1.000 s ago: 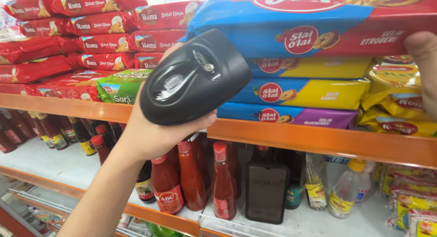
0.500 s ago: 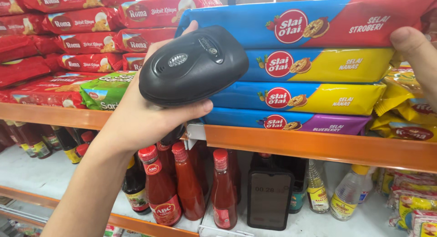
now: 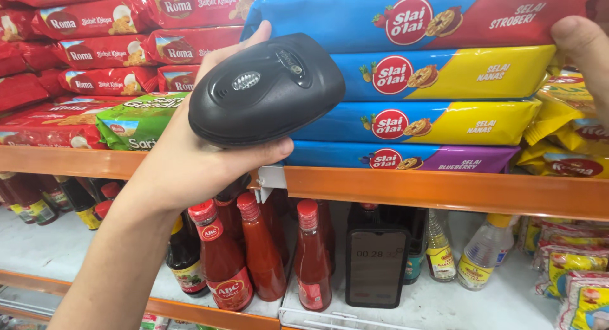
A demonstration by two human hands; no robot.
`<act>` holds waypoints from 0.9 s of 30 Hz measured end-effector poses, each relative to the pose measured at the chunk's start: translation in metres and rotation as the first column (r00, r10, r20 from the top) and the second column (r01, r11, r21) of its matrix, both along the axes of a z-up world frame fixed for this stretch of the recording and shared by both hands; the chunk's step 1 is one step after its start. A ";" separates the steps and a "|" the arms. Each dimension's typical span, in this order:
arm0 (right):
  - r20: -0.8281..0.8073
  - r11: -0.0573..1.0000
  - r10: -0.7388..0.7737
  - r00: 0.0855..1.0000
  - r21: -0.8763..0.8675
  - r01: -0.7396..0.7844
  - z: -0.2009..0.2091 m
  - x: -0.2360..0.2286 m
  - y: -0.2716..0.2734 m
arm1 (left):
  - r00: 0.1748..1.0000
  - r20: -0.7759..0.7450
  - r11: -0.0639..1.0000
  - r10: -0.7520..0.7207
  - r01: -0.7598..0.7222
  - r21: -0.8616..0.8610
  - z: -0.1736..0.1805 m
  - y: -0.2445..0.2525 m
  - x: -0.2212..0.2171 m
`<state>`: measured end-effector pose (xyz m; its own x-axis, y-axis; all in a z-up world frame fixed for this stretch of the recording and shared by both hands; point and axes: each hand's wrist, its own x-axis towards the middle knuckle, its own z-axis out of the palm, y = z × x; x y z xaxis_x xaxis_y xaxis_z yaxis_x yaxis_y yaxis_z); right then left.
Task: The person cleans a supermarket shelf by spraying a cleaning solution and wiping the surface with a cloth. They then pick up packages of cookies, wipe them individually, and use a barcode scanner to scan the items before placing them back on the shelf.
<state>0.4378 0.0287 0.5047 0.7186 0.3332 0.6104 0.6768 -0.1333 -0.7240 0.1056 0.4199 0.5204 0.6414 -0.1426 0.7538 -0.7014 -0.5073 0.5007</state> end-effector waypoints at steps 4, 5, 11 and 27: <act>-0.114 0.989 -0.145 0.983 -0.003 0.145 -0.023 0.006 -0.009 | 0.997 0.066 0.998 0.029 -0.025 -0.059 -0.008 0.001 -0.005; -0.159 0.993 -0.114 0.981 -0.002 0.115 -0.032 -0.003 -0.010 | 0.996 0.071 0.995 0.054 -0.048 -0.087 -0.011 0.001 -0.007; 0.687 0.843 -0.299 0.662 -0.135 0.521 -0.068 -0.096 -0.013 | 0.989 -0.120 0.955 0.080 -0.111 -0.273 -0.033 -0.002 -0.030; 0.417 0.952 -0.273 0.867 -0.016 0.307 -0.076 -0.101 0.010 | 0.980 -0.192 0.977 0.054 -0.091 -0.191 -0.039 -0.012 -0.027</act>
